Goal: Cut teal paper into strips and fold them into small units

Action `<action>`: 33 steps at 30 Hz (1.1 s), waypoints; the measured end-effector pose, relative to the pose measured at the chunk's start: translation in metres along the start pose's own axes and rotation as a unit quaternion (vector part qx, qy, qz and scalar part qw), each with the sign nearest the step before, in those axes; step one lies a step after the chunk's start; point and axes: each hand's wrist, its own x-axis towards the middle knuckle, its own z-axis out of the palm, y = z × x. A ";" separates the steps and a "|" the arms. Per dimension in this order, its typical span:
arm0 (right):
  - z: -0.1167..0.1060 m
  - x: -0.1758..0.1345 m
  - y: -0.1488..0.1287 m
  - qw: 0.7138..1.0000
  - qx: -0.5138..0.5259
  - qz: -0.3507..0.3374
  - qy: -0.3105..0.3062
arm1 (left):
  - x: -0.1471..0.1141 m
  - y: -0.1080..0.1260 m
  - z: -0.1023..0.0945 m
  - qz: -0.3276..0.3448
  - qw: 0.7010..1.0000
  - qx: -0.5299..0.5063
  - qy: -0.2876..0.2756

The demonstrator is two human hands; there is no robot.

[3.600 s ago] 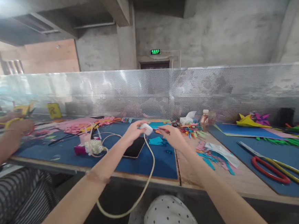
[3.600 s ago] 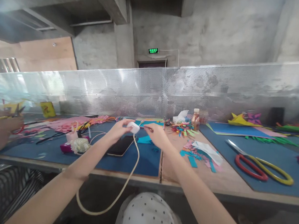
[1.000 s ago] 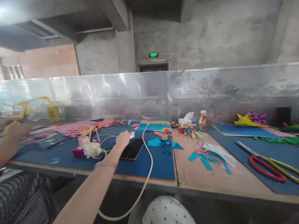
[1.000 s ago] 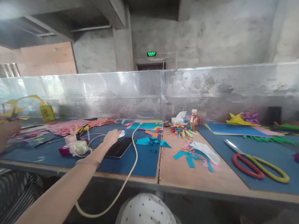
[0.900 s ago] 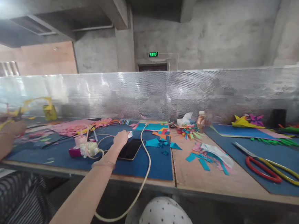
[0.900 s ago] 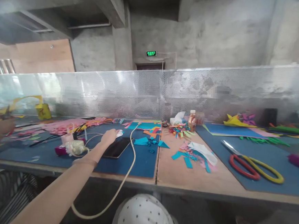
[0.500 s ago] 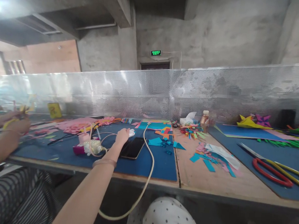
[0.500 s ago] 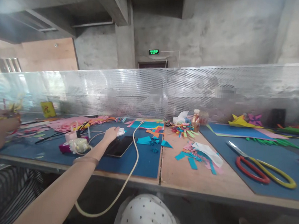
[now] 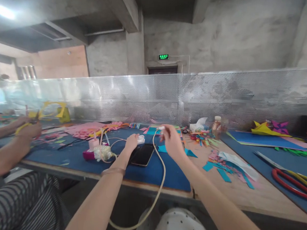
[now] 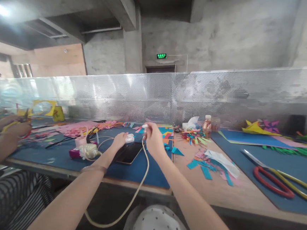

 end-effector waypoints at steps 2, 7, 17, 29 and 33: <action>0.035 0.018 0.018 0.997 0.006 -0.007 -0.074 | -0.002 0.001 0.000 0.012 1.000 -0.007 -0.001; 0.087 0.042 0.062 0.983 -0.018 -0.043 -0.177 | -0.003 0.004 0.001 0.046 0.999 -0.023 0.000; 0.088 0.042 0.096 0.976 -0.070 -0.089 -0.189 | -0.001 0.008 -0.002 0.052 0.994 -0.097 -0.005; 0.078 0.031 0.086 0.989 -0.060 -0.036 -0.131 | -0.003 0.011 -0.004 0.000 0.958 -0.279 -0.060; 0.078 0.028 0.085 0.989 -0.049 -0.008 -0.139 | -0.010 0.013 -0.002 -0.003 0.924 -0.366 -0.113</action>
